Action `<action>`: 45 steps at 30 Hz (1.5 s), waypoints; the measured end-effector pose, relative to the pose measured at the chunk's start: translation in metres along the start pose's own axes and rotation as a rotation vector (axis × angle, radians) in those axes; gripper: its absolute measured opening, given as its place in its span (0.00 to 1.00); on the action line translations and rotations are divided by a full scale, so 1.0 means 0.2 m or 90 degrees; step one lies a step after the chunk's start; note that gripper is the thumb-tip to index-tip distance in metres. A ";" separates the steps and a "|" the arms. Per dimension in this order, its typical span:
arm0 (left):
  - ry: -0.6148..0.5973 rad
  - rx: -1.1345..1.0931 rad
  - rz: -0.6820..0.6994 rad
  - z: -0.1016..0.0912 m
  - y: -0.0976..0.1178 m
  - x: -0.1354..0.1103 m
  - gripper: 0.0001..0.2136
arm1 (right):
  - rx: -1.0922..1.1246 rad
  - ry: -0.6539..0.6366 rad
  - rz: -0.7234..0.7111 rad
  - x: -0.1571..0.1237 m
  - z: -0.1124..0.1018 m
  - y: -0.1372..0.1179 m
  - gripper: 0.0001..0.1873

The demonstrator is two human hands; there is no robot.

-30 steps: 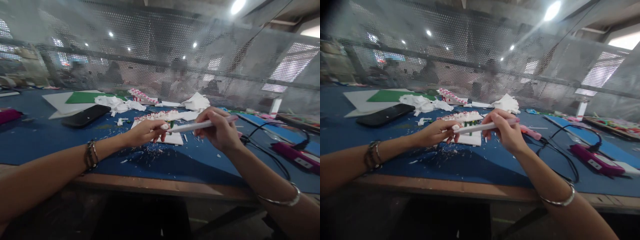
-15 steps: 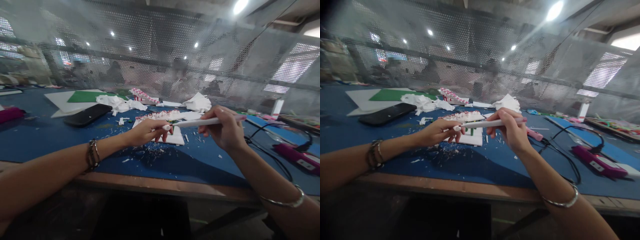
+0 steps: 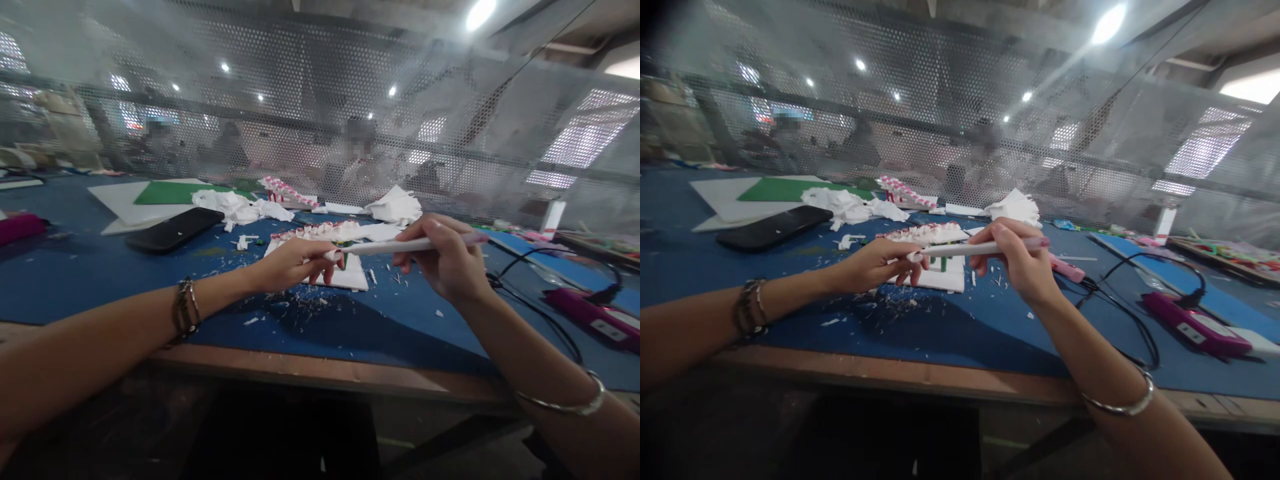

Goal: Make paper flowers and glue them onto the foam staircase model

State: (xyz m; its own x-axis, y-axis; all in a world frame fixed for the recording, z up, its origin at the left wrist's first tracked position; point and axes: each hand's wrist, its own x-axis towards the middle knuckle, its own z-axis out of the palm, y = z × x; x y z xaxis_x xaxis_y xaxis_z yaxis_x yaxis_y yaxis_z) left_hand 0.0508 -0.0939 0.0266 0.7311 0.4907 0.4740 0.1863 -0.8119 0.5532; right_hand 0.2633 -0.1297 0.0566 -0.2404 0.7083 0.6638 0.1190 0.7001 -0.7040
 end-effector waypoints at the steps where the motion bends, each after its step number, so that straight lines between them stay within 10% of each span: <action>1: 0.002 -0.001 0.000 0.00 0.00 0.00 0.09 | -0.003 0.007 -0.003 0.00 0.00 0.00 0.14; 45: 0.007 -0.025 -0.005 -0.01 0.00 -0.01 0.09 | -0.051 -0.049 -0.093 -0.01 -0.03 -0.02 0.13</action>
State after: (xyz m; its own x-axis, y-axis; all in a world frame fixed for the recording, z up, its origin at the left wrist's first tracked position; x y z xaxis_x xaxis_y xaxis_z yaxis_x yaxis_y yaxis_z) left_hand 0.0493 -0.0947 0.0275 0.7225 0.5010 0.4764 0.1666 -0.7950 0.5833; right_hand 0.2690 -0.1326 0.0603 -0.3339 0.5918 0.7337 0.1538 0.8021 -0.5770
